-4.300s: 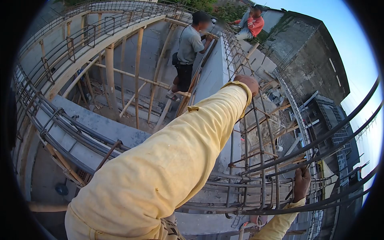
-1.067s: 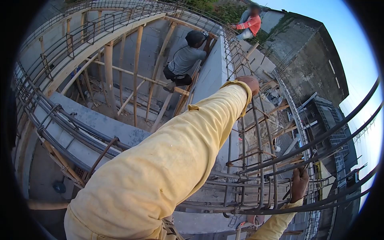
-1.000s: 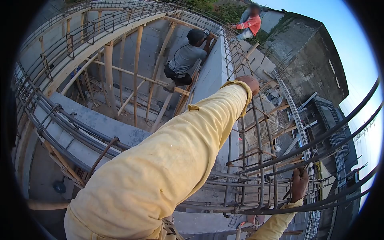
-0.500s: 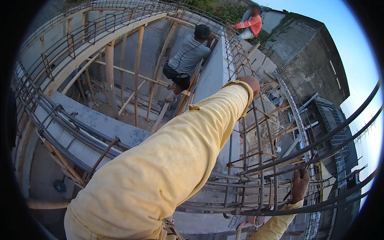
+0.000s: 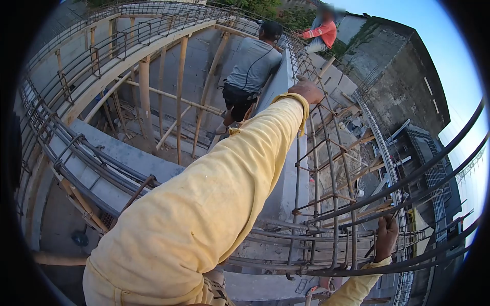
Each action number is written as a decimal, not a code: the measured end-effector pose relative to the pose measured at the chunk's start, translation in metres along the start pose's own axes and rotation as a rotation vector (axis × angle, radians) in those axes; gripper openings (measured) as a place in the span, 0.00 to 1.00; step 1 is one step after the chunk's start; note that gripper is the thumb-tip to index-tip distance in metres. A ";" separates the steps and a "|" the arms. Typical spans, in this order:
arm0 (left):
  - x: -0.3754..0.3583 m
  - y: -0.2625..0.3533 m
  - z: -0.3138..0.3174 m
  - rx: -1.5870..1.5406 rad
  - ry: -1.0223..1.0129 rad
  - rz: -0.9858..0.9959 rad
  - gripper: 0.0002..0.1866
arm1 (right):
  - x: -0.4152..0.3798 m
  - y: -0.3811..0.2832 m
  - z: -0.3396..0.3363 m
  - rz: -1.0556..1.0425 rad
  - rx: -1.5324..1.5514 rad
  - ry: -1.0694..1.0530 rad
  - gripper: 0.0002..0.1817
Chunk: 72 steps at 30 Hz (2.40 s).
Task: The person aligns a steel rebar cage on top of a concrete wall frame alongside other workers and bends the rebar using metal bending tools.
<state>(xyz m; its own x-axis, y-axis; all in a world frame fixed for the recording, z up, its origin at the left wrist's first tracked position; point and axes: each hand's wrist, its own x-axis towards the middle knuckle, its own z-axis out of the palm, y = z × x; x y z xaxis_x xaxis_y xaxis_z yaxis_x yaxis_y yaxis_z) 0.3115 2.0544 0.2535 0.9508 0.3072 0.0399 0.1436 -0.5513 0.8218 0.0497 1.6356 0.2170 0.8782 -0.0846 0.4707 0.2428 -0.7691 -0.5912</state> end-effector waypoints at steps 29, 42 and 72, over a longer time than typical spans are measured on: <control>0.058 -0.017 -0.013 -0.111 0.059 -0.171 0.51 | 0.002 0.011 -0.002 0.014 0.093 -0.024 0.06; 0.027 -0.019 -0.025 -0.098 -0.018 0.037 0.19 | 0.000 0.007 -0.007 0.061 0.058 -0.049 0.07; 0.089 -0.034 0.017 -0.059 -0.050 0.210 0.08 | -0.001 0.007 -0.001 -0.038 0.032 0.007 0.05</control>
<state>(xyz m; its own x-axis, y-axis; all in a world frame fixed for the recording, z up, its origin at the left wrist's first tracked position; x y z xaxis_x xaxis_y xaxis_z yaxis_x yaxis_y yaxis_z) 0.3963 2.0871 0.2192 0.9707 0.1506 0.1871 -0.0742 -0.5528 0.8300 0.0502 1.6293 0.2130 0.8653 -0.0598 0.4978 0.2893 -0.7514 -0.5931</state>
